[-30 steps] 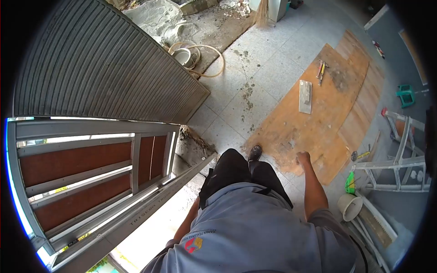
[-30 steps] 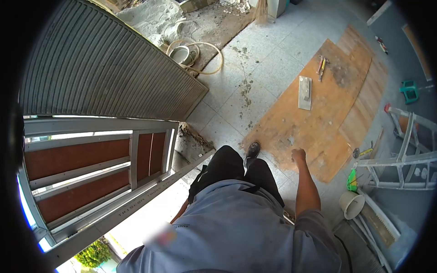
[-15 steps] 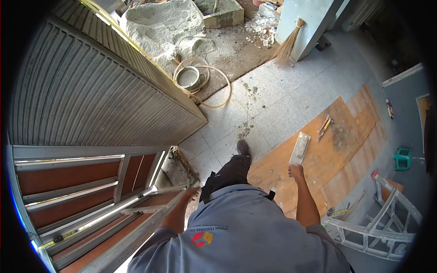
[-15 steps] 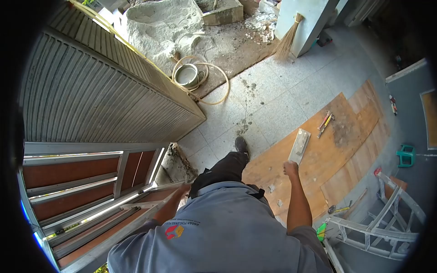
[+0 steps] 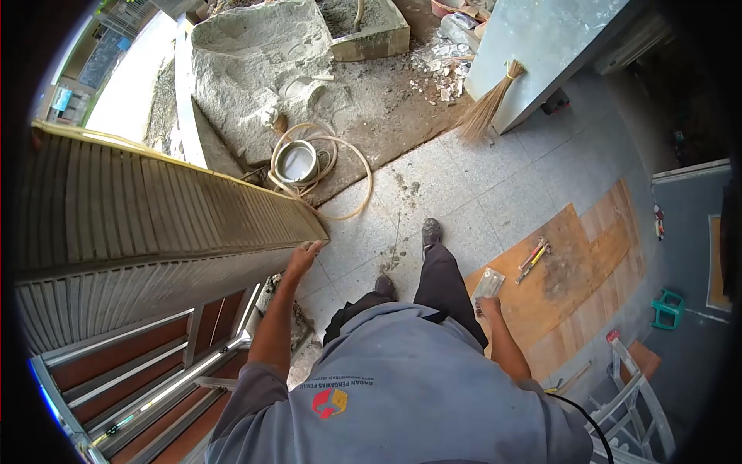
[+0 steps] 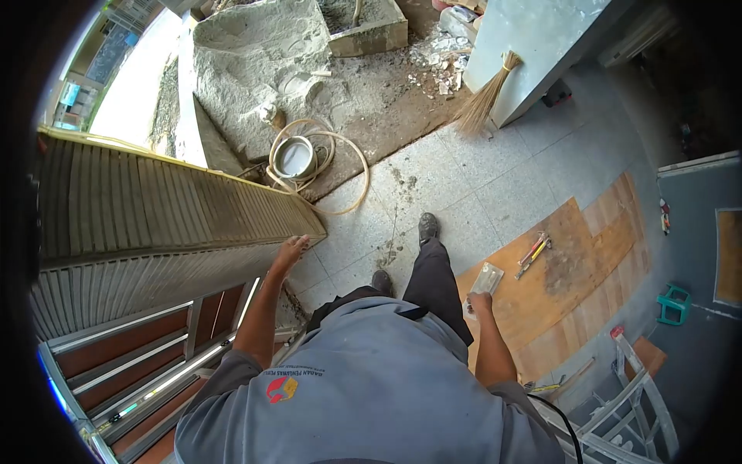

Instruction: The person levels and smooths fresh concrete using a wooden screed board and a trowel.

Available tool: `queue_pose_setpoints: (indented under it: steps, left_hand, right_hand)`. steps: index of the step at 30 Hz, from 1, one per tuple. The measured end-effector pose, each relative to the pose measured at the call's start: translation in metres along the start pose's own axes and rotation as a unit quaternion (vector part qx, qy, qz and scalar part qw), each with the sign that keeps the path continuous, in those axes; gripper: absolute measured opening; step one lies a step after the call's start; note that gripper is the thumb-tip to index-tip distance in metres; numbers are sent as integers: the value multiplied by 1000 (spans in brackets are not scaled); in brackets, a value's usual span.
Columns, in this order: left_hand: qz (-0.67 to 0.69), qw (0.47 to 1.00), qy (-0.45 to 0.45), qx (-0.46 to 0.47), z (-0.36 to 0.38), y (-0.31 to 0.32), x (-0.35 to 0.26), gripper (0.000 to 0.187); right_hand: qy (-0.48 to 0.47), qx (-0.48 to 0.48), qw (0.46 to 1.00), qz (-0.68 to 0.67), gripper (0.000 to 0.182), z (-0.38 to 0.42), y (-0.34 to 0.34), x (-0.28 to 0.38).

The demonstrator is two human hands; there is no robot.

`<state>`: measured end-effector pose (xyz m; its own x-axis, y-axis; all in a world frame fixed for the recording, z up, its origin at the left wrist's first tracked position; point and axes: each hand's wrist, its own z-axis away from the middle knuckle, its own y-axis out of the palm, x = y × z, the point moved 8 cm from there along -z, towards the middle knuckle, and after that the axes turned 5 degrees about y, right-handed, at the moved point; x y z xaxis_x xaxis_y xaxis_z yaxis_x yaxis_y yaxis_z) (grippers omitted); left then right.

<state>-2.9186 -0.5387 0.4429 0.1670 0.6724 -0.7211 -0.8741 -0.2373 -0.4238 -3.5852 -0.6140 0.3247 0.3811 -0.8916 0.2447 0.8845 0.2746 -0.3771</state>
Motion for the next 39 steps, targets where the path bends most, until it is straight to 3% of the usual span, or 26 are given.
queue_pose_setpoints:
  steps: [3,5,9,12,15,19,22,24,28,29,32,34,37,39]
  left_hand:
    - [71,991,-99,-45,7,9,24,44]
    - [137,971,-188,-52,31,28,75,39]
    - [185,930,-313,-55,113,80,81,40]
    - [252,898,-351,-81,153,115,75,48]
    - [207,929,-305,-41,139,137,61,48]
    - [221,910,-345,-66,78,134,34,49]
    - [311,876,-354,-98,20,120,4,48]
    - [364,863,-318,-147,-22,96,-8,49]
    - [362,859,-288,-221,-69,31,-62,51]
    - [364,856,-283,-234,-80,18,-73,52]
    - [382,808,-340,-293,-73,22,-83,51]
    - [390,775,-398,-297,-57,51,-92,53]
    - [425,671,-519,-316,-21,125,-139,47]
    - [413,654,-599,-206,-31,151,-210,35]
  right_hand:
    - [-60,4,995,82,15,-42,-5,129]
    - [-105,-6,985,139,13,-72,-11,213]
    - [-275,-29,926,256,10,-101,13,405]
    - [-317,14,886,339,16,-97,55,530]
    - [-375,18,832,409,21,-103,115,623]
    - [-396,51,802,444,24,-85,198,699]
    - [-413,79,773,476,24,-56,257,745]
    - [-420,94,737,522,24,-47,297,774]
    - [-380,151,778,477,23,-45,378,836]
    - [-389,158,756,502,26,-45,407,855]
    - [-507,141,644,555,32,-45,502,916]
    - [-491,165,637,571,35,-56,569,949]
    - [-506,188,594,597,36,-95,674,990]
    - [-523,190,571,604,35,-125,744,1022]
